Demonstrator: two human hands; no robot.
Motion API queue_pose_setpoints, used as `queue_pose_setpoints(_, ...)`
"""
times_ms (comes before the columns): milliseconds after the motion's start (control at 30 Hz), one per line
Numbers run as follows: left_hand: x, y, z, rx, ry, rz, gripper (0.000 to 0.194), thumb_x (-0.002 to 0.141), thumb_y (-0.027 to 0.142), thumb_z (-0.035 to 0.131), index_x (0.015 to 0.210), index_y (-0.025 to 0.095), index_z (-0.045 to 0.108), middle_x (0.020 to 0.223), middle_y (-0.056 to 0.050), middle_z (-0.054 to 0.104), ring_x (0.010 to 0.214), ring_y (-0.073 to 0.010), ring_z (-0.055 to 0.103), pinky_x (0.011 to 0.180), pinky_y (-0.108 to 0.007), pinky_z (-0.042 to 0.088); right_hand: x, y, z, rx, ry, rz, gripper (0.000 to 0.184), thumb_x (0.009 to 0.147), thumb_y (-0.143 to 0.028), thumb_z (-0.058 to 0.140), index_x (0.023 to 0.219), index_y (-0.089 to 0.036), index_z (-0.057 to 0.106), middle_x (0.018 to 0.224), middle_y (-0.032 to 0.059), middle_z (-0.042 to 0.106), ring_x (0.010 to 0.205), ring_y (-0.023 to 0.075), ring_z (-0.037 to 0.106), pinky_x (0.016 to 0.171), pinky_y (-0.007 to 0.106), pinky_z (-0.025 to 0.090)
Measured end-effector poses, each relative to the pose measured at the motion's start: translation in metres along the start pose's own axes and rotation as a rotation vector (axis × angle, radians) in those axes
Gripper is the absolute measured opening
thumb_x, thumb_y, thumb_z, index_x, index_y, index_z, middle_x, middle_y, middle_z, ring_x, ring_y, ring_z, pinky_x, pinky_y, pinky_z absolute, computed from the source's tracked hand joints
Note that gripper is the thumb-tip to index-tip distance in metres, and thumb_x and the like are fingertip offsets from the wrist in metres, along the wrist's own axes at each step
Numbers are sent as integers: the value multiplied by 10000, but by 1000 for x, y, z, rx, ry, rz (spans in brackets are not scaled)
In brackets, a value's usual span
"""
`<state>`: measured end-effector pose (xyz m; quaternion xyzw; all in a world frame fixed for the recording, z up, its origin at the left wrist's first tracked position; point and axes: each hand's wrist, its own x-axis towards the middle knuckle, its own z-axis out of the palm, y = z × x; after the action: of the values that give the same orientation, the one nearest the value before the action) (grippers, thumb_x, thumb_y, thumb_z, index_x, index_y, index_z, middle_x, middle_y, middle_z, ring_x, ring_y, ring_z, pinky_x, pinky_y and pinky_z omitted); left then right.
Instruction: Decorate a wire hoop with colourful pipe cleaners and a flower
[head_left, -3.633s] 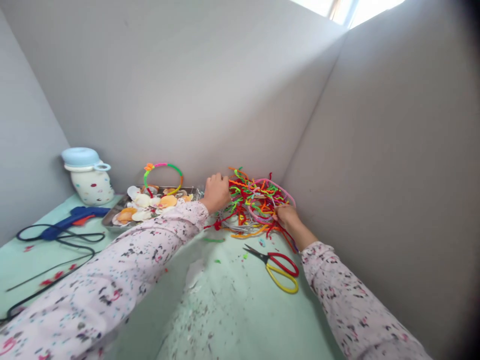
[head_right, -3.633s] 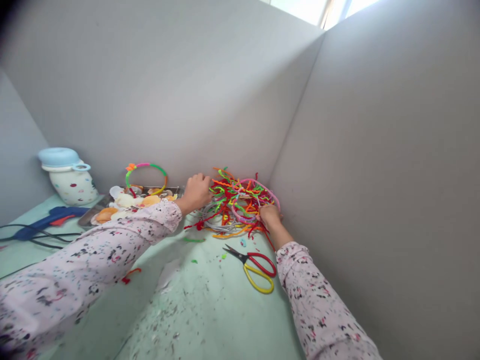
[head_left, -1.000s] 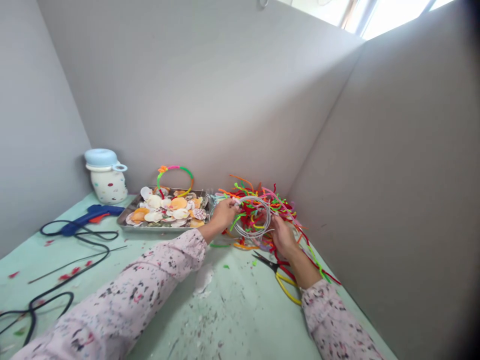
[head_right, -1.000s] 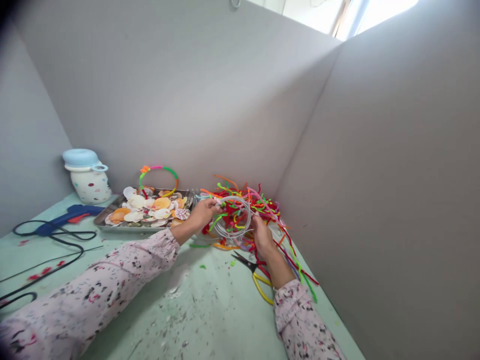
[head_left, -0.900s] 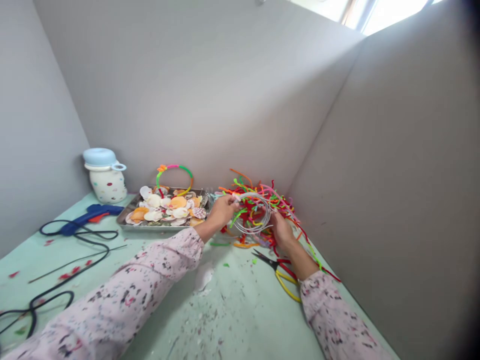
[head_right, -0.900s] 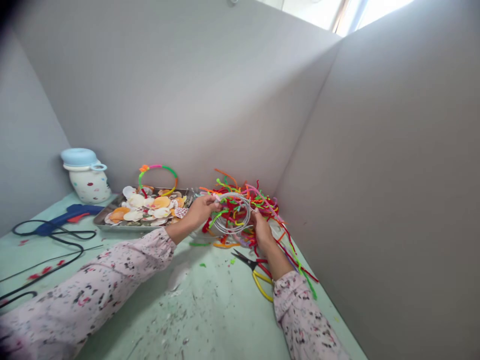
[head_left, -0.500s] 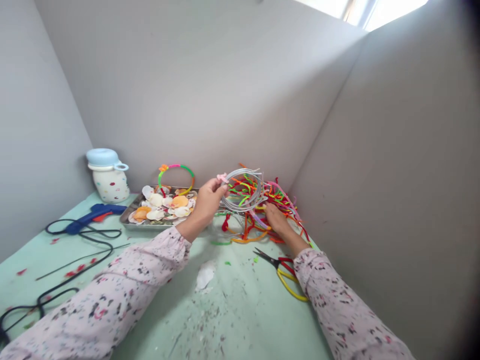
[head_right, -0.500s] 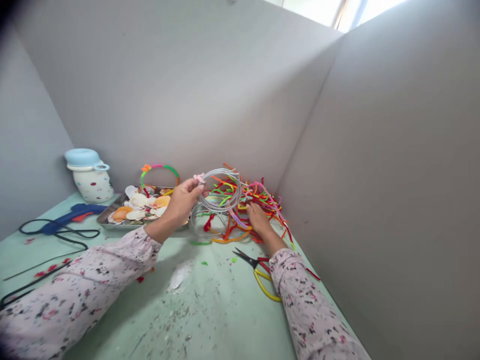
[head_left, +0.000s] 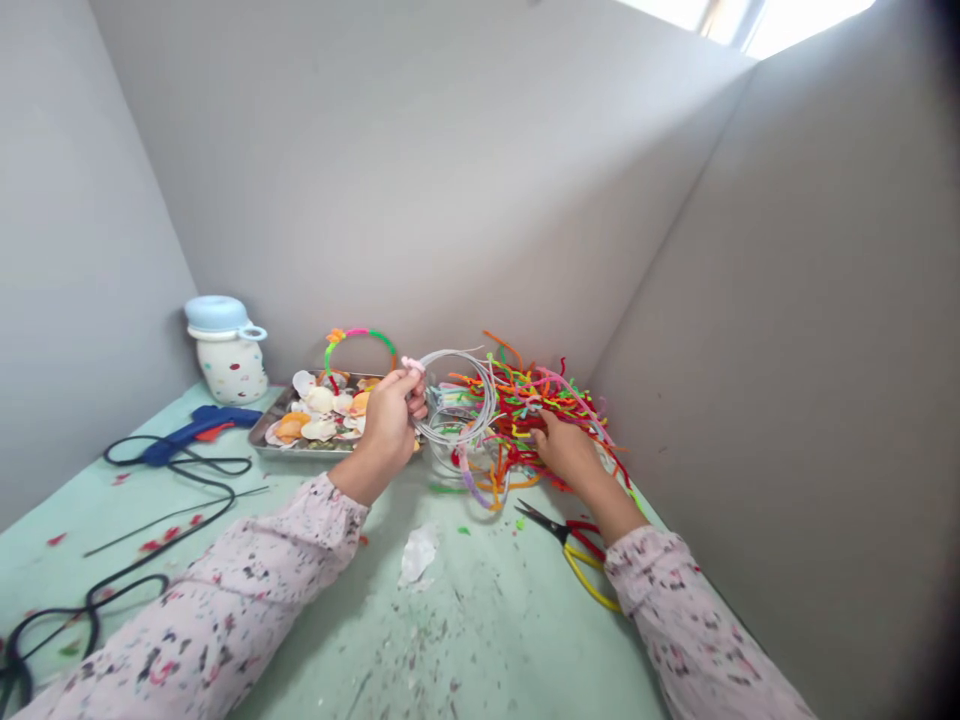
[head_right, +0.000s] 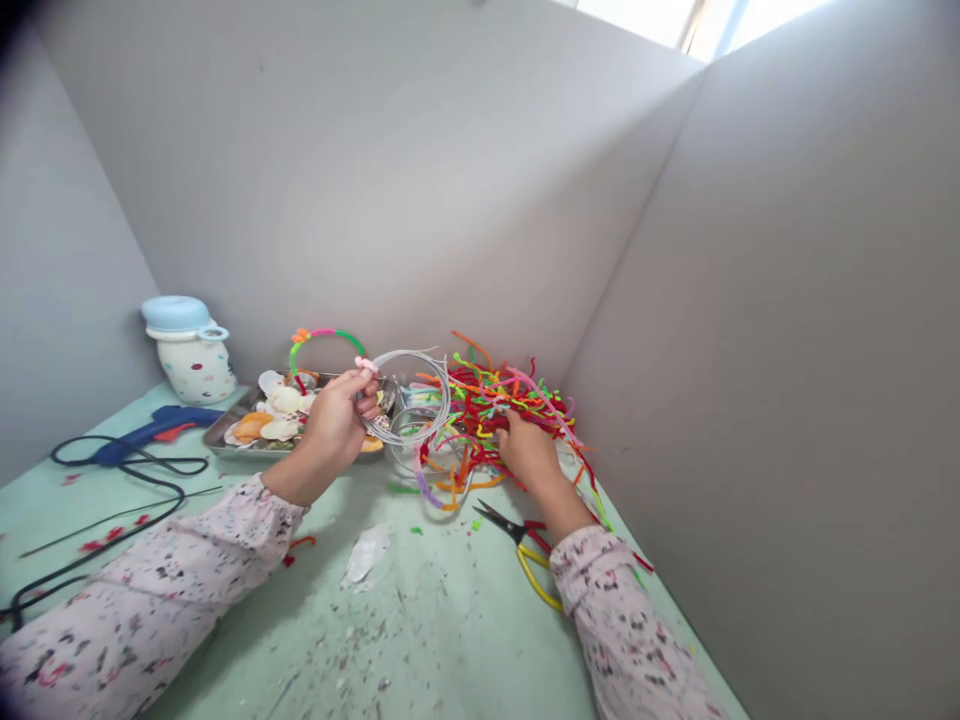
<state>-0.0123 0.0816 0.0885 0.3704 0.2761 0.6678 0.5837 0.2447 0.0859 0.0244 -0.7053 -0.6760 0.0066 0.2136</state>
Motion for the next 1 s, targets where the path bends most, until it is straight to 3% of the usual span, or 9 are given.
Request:
queue_pose_setpoints(67, -1, -1, 0, -20, 25, 0, 95, 734, 191, 573, 718, 171, 481, 558, 64, 379, 394, -28, 290, 378, -162, 230, -14, -14, -16, 0, 5, 8, 380, 843, -303, 500, 1172, -135, 585, 922, 172, 678, 869, 289, 618, 768, 380, 404)
queue_pose_setpoints(133, -2, -2, 1, -45, 42, 0, 98, 728, 187, 571, 727, 174, 475, 552, 67, 372, 388, -28, 290, 376, -164, 223, -30, -32, -27, 42, -24, -35, 312, 863, -374, 471, 1061, -207, 645, 899, 100, 692, 823, 236, 624, 716, 320, 414)
queue_pose_setpoints(167, -2, -2, 2, -62, 51, 0, 98, 727, 182, 568, 727, 173, 470, 549, 68, 371, 386, -27, 291, 375, -163, 220, -37, -42, -29, 103, -79, -90, 300, 870, -425, 455, 993, -250, 665, 869, 42, 695, 776, 191, 625, 671, 274, 416)
queue_pose_setpoints(233, -3, -2, 3, -103, 67, -6, 93, 726, 170, 558, 722, 170, 465, 542, 68, 367, 383, -26, 288, 373, -159, 216, -49, -60, -28, 365, -312, -241, 314, 854, -464, 473, 913, -235, 678, 832, 9, 686, 715, 157, 607, 610, 236, 405)
queue_pose_setpoints(333, -5, -2, 3, -147, 77, -18, 96, 711, 152, 555, 712, 167, 460, 526, 71, 361, 377, -26, 278, 364, -155, 207, -60, -75, -14, 468, -442, -308, 252, 840, -376, 494, 837, -189, 662, 704, -17, 639, 594, 117, 536, 532, 206, 350)
queue_pose_setpoints(467, -2, 5, 1, -133, 98, 51, 128, 678, 136, 577, 704, 166, 455, 513, 78, 358, 367, -24, 265, 348, -152, 189, -59, -62, -2, 199, -459, -373, 203, 818, -271, 501, 745, -180, 667, 679, -3, 633, 606, 116, 510, 541, 211, 294)
queue_pose_setpoints(633, 0, 18, 2, -104, 91, 44, 143, 698, 157, 584, 669, 165, 444, 499, 80, 344, 355, -22, 246, 334, -149, 180, -47, -27, -8, 136, -420, -317, 210, 810, -222, 475, 755, -184, 674, 726, 35, 653, 642, 142, 527, 579, 236, 303)
queue_pose_setpoints(867, -4, 16, 5, -10, 21, -36, 151, 749, 251, 596, 693, 143, 506, 491, 78, 342, 346, -16, 244, 325, -143, 182, -33, -11, -34, 188, -442, -292, 226, 837, -280, 453, 801, -188, 656, 749, 18, 631, 676, 144, 525, 606, 233, 356)
queue_pose_setpoints(1000, -3, 9, 2, 25, -4, -66, 175, 758, 283, 602, 705, 141, 514, 502, 75, 350, 352, -15, 250, 328, -140, 191, -29, -3, -59, 443, -404, -162, 334, 857, -454, 435, 793, -175, 607, 669, -10, 553, 591, 119, 470, 553, 225, 355)
